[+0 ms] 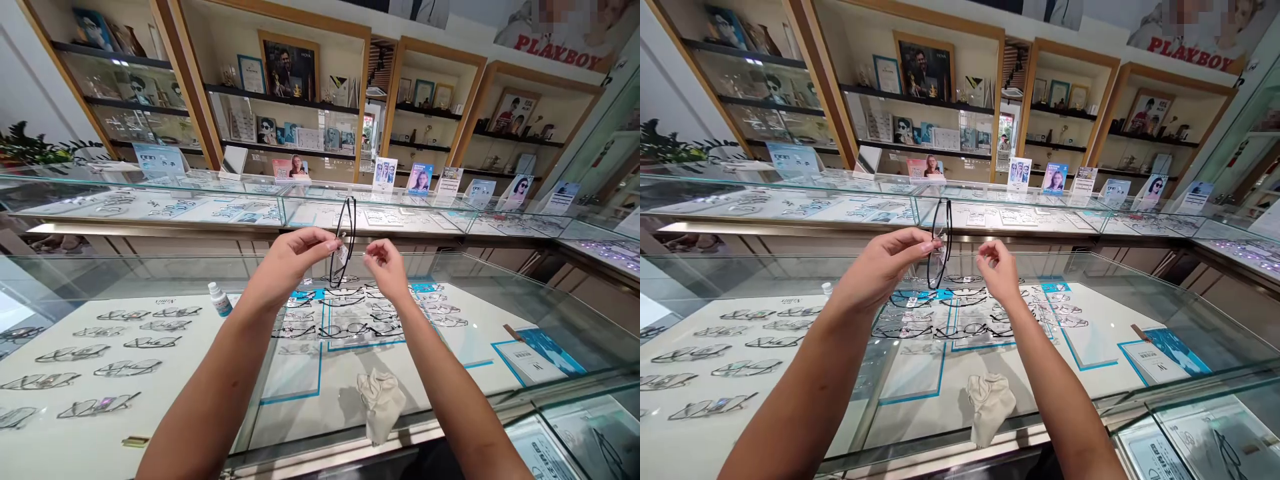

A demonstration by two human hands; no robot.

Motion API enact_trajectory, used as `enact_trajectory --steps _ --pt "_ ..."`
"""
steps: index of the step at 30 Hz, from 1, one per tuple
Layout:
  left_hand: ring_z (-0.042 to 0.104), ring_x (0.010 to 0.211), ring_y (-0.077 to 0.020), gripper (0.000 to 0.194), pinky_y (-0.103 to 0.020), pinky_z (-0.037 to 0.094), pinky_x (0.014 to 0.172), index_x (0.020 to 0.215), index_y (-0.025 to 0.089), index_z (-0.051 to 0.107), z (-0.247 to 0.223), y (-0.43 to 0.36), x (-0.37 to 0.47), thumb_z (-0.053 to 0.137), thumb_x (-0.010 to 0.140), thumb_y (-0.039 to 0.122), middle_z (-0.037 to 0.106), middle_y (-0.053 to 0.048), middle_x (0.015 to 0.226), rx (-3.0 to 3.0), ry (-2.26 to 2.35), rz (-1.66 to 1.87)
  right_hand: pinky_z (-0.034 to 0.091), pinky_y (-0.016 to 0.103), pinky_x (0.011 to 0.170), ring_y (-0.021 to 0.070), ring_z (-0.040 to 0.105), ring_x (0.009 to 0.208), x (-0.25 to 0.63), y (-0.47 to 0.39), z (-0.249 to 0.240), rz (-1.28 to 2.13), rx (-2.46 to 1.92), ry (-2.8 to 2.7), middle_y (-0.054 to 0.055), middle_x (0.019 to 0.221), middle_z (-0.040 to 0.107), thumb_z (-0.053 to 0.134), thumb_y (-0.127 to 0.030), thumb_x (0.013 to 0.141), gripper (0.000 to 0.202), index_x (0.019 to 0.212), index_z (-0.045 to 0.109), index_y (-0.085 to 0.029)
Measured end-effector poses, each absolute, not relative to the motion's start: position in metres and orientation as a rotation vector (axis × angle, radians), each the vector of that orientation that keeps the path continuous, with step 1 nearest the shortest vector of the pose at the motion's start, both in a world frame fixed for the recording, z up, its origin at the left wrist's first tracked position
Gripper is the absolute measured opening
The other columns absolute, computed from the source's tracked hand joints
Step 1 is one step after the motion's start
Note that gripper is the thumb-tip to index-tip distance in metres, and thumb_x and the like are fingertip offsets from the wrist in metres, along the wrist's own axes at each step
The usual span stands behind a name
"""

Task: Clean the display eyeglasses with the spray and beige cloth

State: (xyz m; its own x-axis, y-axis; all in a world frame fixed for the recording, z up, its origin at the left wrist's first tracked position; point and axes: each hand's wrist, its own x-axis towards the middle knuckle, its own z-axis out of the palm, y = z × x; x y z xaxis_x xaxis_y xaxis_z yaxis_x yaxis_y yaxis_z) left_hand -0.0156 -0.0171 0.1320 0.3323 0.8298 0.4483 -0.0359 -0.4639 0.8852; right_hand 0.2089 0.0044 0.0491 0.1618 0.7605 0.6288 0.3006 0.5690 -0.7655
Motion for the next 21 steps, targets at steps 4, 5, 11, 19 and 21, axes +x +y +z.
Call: enact_trajectory --steps 4,5,11,19,21 --pt "0.07 0.104 -0.0228 0.026 -0.037 0.054 0.1 0.089 0.02 0.074 0.137 -0.024 -0.02 0.08 0.083 0.045 0.076 -0.008 0.103 1.718 0.688 1.335 0.047 0.031 0.07 0.0155 0.059 0.075 0.194 -0.021 0.109 0.554 -0.743 -1.415 0.0 0.088 0.068 0.079 -0.034 0.083 0.025 0.094 0.058 -0.025" --pt "0.07 0.103 -0.0226 0.026 -0.037 0.054 0.1 0.089 0.02 0.073 0.138 -0.026 -0.021 0.08 0.084 0.044 0.076 -0.008 0.103 1.717 0.681 1.332 0.048 0.032 0.071 0.0163 0.061 0.077 0.192 -0.029 0.12 0.571 -0.698 -1.419 0.0 0.087 0.069 0.081 -0.033 0.082 0.027 0.095 0.058 -0.025" --pt "0.069 0.103 -0.0211 0.023 -0.034 0.053 0.097 0.089 0.021 0.072 0.137 -0.03 -0.018 0.079 0.086 0.042 0.075 -0.005 0.101 1.723 0.645 1.321 0.05 0.035 0.071 0.0181 0.063 0.078 0.185 -0.055 0.139 0.593 -0.66 -1.452 0.0 0.086 0.071 0.083 -0.034 0.083 0.029 0.09 0.055 -0.027" --pt "0.067 0.097 -0.0199 0.025 -0.032 0.053 0.089 0.091 0.021 0.072 0.13 -0.029 -0.013 0.078 0.087 0.045 0.073 -0.005 0.099 1.766 0.669 1.329 0.045 0.035 0.07 0.0184 0.058 0.076 0.185 -0.062 0.139 0.598 -0.686 -1.503 0.0 0.084 0.069 0.081 -0.031 0.084 0.03 0.087 0.052 -0.027" --pt "0.067 0.098 -0.0202 0.025 -0.032 0.053 0.088 0.092 0.021 0.073 0.13 -0.028 -0.013 0.078 0.087 0.045 0.072 -0.005 0.099 1.759 0.649 1.33 0.043 0.035 0.071 0.0177 0.056 0.076 0.185 -0.064 0.14 0.615 -0.687 -1.513 0.0 0.083 0.068 0.081 -0.03 0.085 0.031 0.087 0.05 -0.027"
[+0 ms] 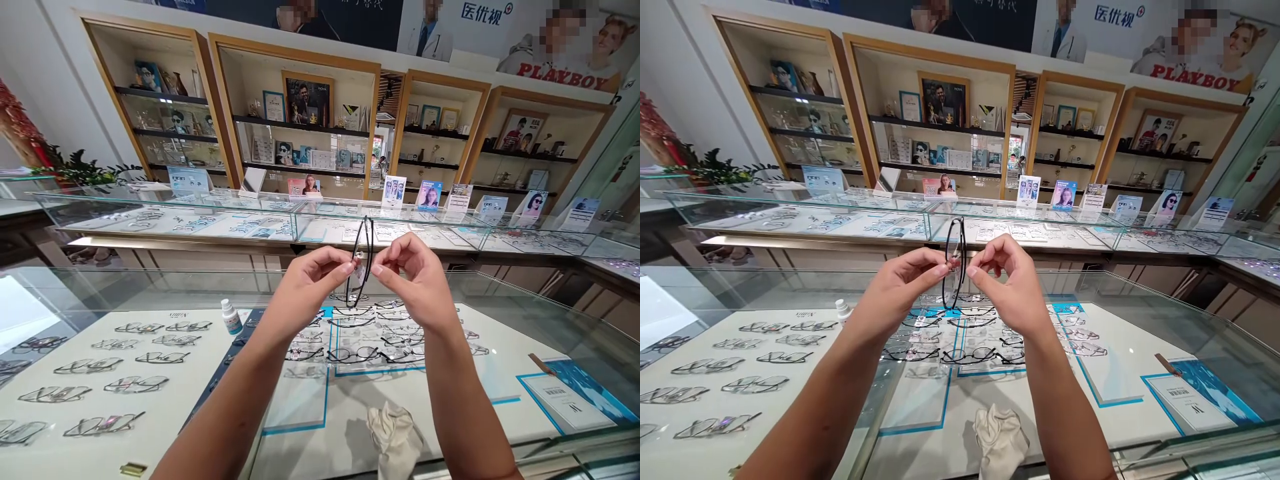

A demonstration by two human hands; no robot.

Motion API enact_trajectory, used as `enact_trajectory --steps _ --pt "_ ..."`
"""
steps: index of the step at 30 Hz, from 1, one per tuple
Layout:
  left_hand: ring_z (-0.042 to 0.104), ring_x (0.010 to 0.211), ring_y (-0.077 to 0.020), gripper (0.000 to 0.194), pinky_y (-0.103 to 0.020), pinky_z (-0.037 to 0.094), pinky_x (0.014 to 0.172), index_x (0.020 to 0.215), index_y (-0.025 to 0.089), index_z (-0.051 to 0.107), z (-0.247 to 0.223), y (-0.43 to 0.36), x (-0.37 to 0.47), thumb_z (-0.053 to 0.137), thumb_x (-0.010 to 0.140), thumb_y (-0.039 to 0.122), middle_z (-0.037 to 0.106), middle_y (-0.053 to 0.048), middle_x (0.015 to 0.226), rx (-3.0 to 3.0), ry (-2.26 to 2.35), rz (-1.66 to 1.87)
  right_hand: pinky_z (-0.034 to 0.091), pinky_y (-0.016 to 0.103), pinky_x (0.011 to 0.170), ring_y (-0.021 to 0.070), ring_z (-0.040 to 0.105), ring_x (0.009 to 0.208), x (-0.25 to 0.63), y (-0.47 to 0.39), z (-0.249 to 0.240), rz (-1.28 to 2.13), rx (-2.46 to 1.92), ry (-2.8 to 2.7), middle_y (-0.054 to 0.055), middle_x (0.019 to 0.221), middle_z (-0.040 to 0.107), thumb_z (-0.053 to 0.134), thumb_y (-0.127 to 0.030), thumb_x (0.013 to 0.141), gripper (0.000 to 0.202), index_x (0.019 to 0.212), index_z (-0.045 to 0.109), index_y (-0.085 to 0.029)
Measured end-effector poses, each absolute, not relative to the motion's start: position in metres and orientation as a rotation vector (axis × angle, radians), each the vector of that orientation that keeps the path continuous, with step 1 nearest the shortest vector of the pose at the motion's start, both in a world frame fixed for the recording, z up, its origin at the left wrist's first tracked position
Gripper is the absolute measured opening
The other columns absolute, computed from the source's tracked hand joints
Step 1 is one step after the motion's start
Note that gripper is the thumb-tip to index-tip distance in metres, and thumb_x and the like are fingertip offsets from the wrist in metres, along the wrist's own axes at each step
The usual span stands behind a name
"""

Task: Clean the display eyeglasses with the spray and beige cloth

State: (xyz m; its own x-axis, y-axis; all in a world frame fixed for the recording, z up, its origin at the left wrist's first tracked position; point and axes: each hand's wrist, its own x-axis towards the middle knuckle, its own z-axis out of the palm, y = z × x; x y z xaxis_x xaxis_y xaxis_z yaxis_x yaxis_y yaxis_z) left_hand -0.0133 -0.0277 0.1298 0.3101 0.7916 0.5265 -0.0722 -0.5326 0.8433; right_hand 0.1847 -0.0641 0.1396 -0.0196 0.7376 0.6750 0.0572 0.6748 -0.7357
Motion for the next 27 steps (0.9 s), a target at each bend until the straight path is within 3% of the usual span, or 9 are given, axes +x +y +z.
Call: enact_trajectory --steps 15,27 --pt "0.061 0.087 -0.0167 0.021 -0.028 0.047 0.078 0.086 0.021 0.072 0.1359 -0.0324 -0.0151 0.078 0.088 0.041 0.068 -0.003 0.091 1.786 0.615 1.3 0.042 0.034 0.074 0.0156 0.055 0.079 0.1873 -0.068 0.1417 0.706 -0.688 -1.595 0.0 0.089 0.069 0.078 -0.026 0.086 0.024 0.091 0.055 -0.024" --pt "0.065 0.091 -0.0183 0.02 -0.03 0.049 0.085 0.086 0.02 0.07 0.1383 -0.0359 -0.0132 0.077 0.089 0.038 0.07 -0.004 0.093 1.775 0.578 1.258 0.041 0.032 0.073 0.0142 0.05 0.076 0.1869 -0.067 0.142 0.697 -0.654 -1.628 -0.002 0.086 0.058 0.072 -0.016 0.082 0.022 0.089 0.053 -0.024"
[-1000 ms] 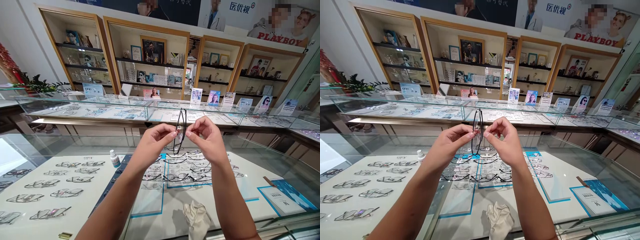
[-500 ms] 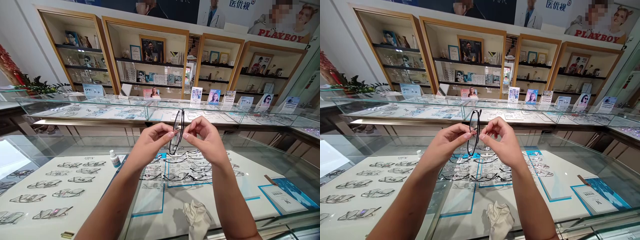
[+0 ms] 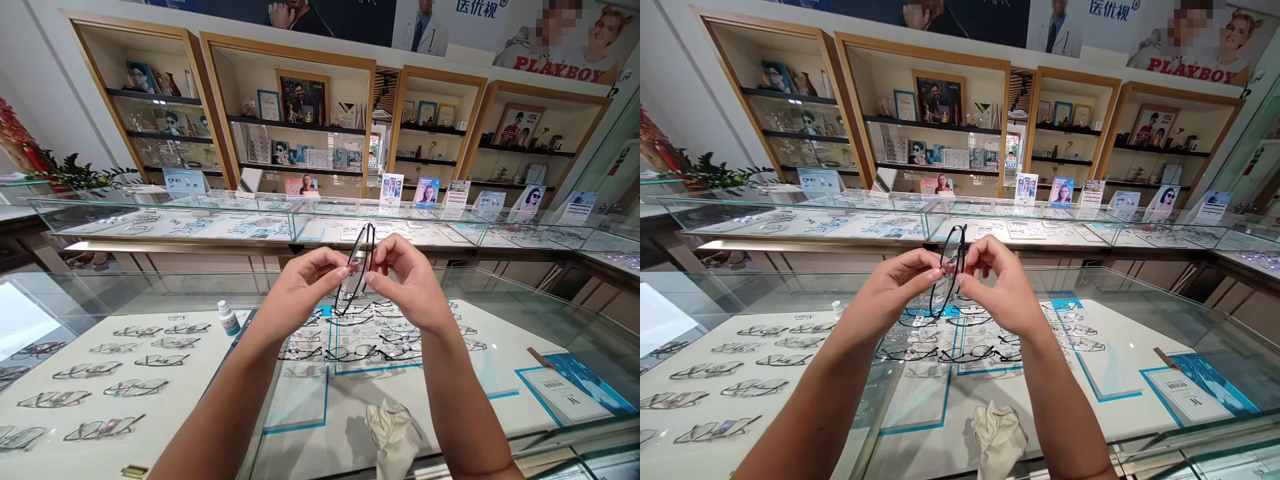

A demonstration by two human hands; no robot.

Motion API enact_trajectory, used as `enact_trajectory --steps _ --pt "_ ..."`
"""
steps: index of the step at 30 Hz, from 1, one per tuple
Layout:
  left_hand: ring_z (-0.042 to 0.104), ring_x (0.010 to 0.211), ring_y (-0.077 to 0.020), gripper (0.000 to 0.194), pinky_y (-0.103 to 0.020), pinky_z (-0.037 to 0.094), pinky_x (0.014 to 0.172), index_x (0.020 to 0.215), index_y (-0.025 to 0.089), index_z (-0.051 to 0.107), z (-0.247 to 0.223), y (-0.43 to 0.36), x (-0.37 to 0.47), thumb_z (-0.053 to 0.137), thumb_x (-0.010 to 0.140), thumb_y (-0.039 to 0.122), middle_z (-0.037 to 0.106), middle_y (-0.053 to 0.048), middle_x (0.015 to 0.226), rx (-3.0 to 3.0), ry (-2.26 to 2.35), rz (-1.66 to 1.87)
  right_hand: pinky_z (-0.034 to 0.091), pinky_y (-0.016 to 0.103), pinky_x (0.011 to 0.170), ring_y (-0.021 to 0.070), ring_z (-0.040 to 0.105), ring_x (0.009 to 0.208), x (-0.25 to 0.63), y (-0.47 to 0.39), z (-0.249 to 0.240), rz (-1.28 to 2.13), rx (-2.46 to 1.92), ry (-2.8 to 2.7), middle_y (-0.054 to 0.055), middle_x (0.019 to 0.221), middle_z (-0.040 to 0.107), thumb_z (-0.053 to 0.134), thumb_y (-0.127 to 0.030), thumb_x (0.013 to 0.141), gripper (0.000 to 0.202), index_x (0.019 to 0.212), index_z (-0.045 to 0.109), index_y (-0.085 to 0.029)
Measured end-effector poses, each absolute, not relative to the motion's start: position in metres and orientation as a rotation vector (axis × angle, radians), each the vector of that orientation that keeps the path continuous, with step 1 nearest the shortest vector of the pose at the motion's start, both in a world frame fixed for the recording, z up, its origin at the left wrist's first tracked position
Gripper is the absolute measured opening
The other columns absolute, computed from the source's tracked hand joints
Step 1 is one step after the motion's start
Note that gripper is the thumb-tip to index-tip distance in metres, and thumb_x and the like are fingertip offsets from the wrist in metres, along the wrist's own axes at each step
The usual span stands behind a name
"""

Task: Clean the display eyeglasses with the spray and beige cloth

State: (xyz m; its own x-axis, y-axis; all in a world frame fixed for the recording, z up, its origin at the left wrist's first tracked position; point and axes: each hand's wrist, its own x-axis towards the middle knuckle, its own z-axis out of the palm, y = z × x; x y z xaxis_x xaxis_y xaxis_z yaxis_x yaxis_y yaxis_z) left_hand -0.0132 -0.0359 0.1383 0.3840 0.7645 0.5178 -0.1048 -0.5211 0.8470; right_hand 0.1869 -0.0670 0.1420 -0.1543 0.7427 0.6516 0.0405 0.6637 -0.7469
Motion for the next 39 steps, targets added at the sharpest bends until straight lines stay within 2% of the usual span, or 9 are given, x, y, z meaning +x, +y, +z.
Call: enact_trajectory --steps 5,13,20,23,29,35,39 --pt "0.068 0.099 -0.0224 0.02 -0.034 0.05 0.09 0.089 0.021 0.068 0.138 -0.034 -0.015 0.073 0.091 0.04 0.073 -0.005 0.094 1.728 0.621 1.31 0.041 0.032 0.073 0.0148 0.048 0.077 0.192 -0.068 0.142 0.621 -0.708 -1.602 -0.002 0.088 0.053 0.065 -0.013 0.081 0.019 0.09 0.053 -0.024" --pt "0.066 0.089 -0.0184 0.018 -0.032 0.051 0.086 0.089 0.023 0.067 0.142 -0.021 -0.042 0.069 0.095 0.04 0.072 -0.003 0.089 1.877 0.66 1.266 0.041 0.033 0.077 0.016 0.048 0.081 0.206 -0.072 0.146 0.457 -0.799 -1.673 -0.001 0.09 0.053 0.059 -0.013 0.086 0.015 0.094 0.054 -0.025" --pt "0.067 0.086 -0.0195 0.021 -0.032 0.054 0.08 0.088 0.022 0.068 0.148 -0.021 -0.054 0.07 0.093 0.042 0.073 -0.005 0.088 1.946 0.692 1.143 0.042 0.035 0.08 0.0177 0.05 0.084 0.215 -0.076 0.146 0.388 -0.876 -1.752 0.0 0.091 0.056 0.06 -0.016 0.09 0.011 0.095 0.056 -0.025" --pt "0.069 0.084 -0.0209 0.02 -0.033 0.055 0.078 0.087 0.023 0.071 0.148 -0.022 -0.052 0.074 0.09 0.043 0.075 -0.006 0.087 1.935 0.68 1.124 0.042 0.036 0.082 0.0188 0.051 0.086 0.213 -0.077 0.147 0.269 -0.929 -1.744 0.001 0.093 0.058 0.059 -0.017 0.091 0.009 0.094 0.057 -0.025" --pt "0.07 0.087 -0.0215 0.022 -0.033 0.055 0.08 0.089 0.024 0.074 0.142 -0.019 -0.048 0.075 0.09 0.045 0.078 -0.008 0.093 1.905 0.712 1.177 0.04 0.04 0.083 0.0231 0.056 0.09 0.193 -0.088 0.148 -0.182 -0.924 -1.767 0.003 0.092 0.065 0.06 -0.016 0.094 0.012 0.099 0.065 -0.026" --pt "0.069 0.087 -0.0206 0.027 -0.032 0.054 0.08 0.09 0.02 0.073 0.142 -0.024 -0.041 0.075 0.089 0.047 0.076 -0.007 0.092 1.926 0.715 1.202 0.034 0.038 0.078 0.0241 0.061 0.089 0.168 -0.092 0.141 -0.33 -1.072 -2.11 0.005 0.098 0.072 0.058 -0.024 0.102 0.023 0.122 0.069 -0.027" --pt "0.07 0.094 -0.0226 0.028 -0.035 0.055 0.086 0.091 0.019 0.073 0.141 -0.025 -0.04 0.075 0.09 0.048 0.076 -0.008 0.096 1.903 0.726 1.215 0.032 0.039 0.078 0.025 0.06 0.09 0.162 -0.086 0.137 -0.451 -1.152 -2.063 0.006 0.101 0.073 0.059 -0.032 0.104 0.022 0.122 0.068 -0.025"
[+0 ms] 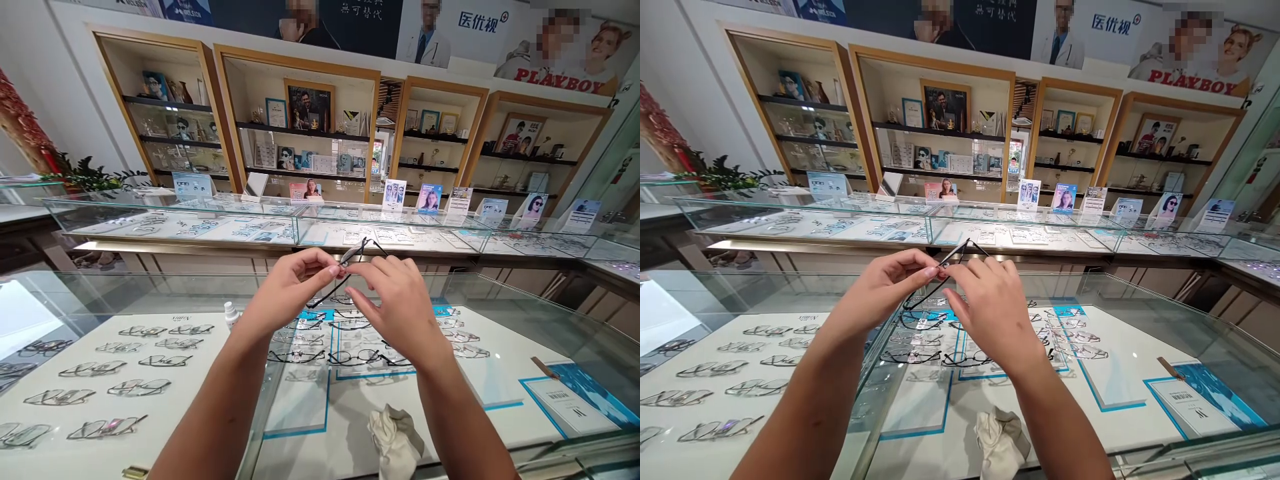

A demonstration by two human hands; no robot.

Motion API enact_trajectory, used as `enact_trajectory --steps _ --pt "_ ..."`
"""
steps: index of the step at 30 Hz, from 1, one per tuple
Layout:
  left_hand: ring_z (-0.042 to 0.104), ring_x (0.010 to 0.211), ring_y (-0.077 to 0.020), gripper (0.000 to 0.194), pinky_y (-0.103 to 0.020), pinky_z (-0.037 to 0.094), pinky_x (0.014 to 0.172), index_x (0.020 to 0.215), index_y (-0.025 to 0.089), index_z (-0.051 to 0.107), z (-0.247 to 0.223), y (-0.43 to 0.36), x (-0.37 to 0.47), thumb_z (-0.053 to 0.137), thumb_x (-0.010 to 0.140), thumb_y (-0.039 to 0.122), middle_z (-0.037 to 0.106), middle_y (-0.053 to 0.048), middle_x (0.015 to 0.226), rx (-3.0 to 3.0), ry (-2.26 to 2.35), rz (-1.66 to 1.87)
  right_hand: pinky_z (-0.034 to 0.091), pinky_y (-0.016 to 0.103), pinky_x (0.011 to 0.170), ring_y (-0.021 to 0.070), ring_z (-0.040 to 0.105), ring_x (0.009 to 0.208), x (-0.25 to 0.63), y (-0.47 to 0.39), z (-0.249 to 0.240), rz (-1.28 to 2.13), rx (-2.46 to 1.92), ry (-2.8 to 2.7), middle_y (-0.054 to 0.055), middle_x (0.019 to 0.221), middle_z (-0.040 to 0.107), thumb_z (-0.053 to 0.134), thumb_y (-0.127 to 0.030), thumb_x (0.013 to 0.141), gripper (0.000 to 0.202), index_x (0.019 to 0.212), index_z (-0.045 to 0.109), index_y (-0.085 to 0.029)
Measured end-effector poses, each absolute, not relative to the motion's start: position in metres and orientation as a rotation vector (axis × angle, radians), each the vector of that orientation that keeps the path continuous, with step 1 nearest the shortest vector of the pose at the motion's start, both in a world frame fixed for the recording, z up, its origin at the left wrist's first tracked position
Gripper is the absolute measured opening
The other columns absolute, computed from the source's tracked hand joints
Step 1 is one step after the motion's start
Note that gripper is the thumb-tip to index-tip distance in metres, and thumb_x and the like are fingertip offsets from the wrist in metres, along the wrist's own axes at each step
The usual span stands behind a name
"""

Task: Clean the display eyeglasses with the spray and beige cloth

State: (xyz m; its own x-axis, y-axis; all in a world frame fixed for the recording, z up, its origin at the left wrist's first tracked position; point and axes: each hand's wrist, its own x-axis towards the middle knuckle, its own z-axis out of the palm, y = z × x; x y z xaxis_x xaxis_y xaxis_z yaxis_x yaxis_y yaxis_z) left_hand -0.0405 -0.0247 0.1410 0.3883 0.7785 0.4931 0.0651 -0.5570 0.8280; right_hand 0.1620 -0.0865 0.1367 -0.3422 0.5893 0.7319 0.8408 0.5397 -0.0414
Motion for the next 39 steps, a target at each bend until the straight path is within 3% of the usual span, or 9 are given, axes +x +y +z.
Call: enact_trajectory --steps 14,23,26,33,39 --pt "0.071 0.106 -0.0252 0.025 -0.04 0.053 0.101 0.092 0.021 0.075 0.141 -0.02 -0.039 0.078 0.088 0.045 0.079 -0.008 0.102 1.651 0.764 1.542 0.029 0.039 0.078 0.0242 0.057 0.087 0.167 -0.076 0.132 -0.525 -1.215 -2.012 0.006 0.096 0.074 0.062 -0.032 0.104 0.01 0.102 0.066 -0.023" --pt "0.072 0.111 -0.0236 0.025 -0.03 0.055 0.081 0.092 0.021 0.07 0.14 -0.011 -0.041 0.08 0.085 0.042 0.077 -0.009 0.116 1.399 0.667 1.646 0.027 0.038 0.075 0.023 0.056 0.082 0.176 -0.071 0.134 -0.441 -1.307 -1.955 0.005 0.09 0.072 0.062 -0.033 0.103 0.012 0.097 0.066 -0.023" --pt "0.07 0.116 -0.0246 0.025 -0.033 0.054 0.091 0.094 0.02 0.072 0.137 -0.011 -0.038 0.081 0.085 0.042 0.077 -0.01 0.115 1.496 0.696 1.603 0.03 0.04 0.078 0.024 0.058 0.086 0.176 -0.074 0.134 -0.373 -1.302 -1.981 0.005 0.095 0.074 0.063 -0.035 0.102 0.012 0.101 0.069 -0.024" --pt "0.064 0.125 -0.0269 0.025 -0.039 0.05 0.107 0.088 0.021 0.073 0.129 -0.021 -0.019 0.082 0.084 0.044 0.07 -0.01 0.133 1.625 0.649 1.48 0.046 0.045 0.098 0.0276 0.062 0.116 0.162 -0.076 0.133 0.046 -1.049 -1.883 0.008 0.128 0.071 0.066 -0.039 0.1 0.037 0.135 0.063 -0.029" --pt "0.061 0.131 -0.0271 0.019 -0.038 0.05 0.106 0.089 0.023 0.076 0.129 -0.03 -0.013 0.083 0.085 0.04 0.065 -0.008 0.143 1.638 0.604 1.364 0.049 0.044 0.099 0.0257 0.065 0.115 0.154 -0.07 0.129 0.177 -0.951 -1.868 0.006 0.123 0.075 0.063 -0.031 0.101 0.022 0.121 0.07 -0.027"
